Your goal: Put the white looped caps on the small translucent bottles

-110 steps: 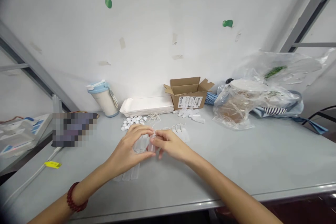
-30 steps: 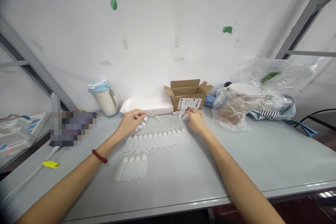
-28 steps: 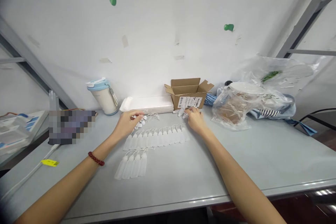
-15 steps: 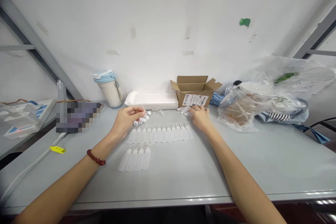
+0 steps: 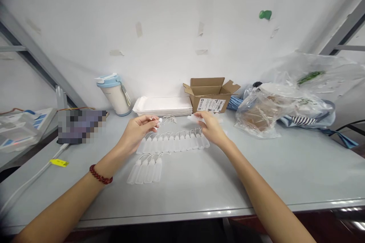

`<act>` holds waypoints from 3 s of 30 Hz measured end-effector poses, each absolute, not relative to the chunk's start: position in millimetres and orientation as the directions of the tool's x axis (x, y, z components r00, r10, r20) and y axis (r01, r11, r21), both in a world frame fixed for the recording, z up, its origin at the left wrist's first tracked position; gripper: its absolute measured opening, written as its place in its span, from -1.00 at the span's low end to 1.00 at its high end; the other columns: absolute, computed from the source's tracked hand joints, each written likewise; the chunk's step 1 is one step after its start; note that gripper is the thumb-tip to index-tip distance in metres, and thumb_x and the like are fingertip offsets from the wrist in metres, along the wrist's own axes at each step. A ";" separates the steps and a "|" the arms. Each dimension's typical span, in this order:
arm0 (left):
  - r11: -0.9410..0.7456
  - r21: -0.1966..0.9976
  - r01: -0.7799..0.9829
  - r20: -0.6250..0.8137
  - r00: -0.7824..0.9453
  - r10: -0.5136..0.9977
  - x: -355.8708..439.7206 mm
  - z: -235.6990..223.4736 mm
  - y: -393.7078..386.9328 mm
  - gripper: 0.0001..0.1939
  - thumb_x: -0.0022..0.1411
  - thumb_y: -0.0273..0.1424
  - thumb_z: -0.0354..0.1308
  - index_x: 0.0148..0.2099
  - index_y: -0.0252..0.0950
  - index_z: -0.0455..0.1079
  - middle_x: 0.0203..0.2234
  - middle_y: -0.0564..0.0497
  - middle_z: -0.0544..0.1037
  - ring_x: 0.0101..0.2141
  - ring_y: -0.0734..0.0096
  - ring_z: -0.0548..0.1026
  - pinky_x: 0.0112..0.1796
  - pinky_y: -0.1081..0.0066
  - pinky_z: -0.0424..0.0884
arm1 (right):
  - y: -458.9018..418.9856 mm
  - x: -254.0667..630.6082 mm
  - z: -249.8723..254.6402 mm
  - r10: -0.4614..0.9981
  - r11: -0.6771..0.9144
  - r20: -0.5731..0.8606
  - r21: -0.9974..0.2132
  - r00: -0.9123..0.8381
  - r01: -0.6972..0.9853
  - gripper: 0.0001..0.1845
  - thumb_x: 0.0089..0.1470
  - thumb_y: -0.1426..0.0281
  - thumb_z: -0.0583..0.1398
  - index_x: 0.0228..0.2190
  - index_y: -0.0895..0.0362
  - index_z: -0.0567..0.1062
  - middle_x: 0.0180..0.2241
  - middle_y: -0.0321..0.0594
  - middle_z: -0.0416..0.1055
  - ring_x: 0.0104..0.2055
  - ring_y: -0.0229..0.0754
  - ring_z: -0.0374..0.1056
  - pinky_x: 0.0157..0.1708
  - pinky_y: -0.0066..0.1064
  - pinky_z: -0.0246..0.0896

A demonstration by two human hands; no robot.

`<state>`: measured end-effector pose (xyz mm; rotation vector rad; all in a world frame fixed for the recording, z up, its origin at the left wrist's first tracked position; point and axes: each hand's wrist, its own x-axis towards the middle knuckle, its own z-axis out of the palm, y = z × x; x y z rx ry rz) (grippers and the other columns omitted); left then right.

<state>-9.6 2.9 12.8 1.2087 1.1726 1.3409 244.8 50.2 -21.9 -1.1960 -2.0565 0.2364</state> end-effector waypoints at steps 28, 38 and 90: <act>-0.166 0.960 0.227 0.110 0.238 0.965 6.4 16.4 -17.9 -0.79 0.07 -0.26 0.21 -0.31 -0.31 0.48 -0.50 0.02 0.53 -0.53 0.46 0.43 -0.45 0.44 0.39 | -15.2 188.1 -7.3 0.826 0.461 0.308 -0.851 -0.472 0.252 -0.63 0.14 0.39 0.04 0.01 0.06 0.23 -0.20 -0.16 0.34 -0.42 -0.29 0.40 -0.44 -0.40 0.29; -0.226 0.918 0.325 0.124 0.306 0.944 5.1 16.8 -16.6 -0.79 0.06 -0.26 0.23 -0.31 -0.30 0.43 -0.49 -0.02 0.55 -0.41 0.33 0.50 -0.41 0.41 0.38 | -13.9 187.5 -5.8 0.853 0.264 0.202 -0.962 -0.481 0.064 -0.65 0.06 0.33 0.17 -0.09 0.10 0.28 -0.33 -0.20 0.43 -0.28 -0.16 0.43 -0.33 -0.34 0.27; -0.691 0.404 0.599 0.184 0.687 0.703 -15.6 -8.2 -69.7 -0.62 0.06 -0.42 0.19 -0.04 -0.28 0.28 -0.18 -0.10 0.40 -0.08 0.14 0.24 -0.09 0.20 0.32 | -18.5 194.5 -0.6 0.463 0.129 -0.381 -0.864 -0.800 0.486 -0.87 0.06 0.41 0.11 -0.46 0.21 0.38 -0.61 -0.37 0.34 -0.68 -0.42 0.26 -0.63 -0.58 0.08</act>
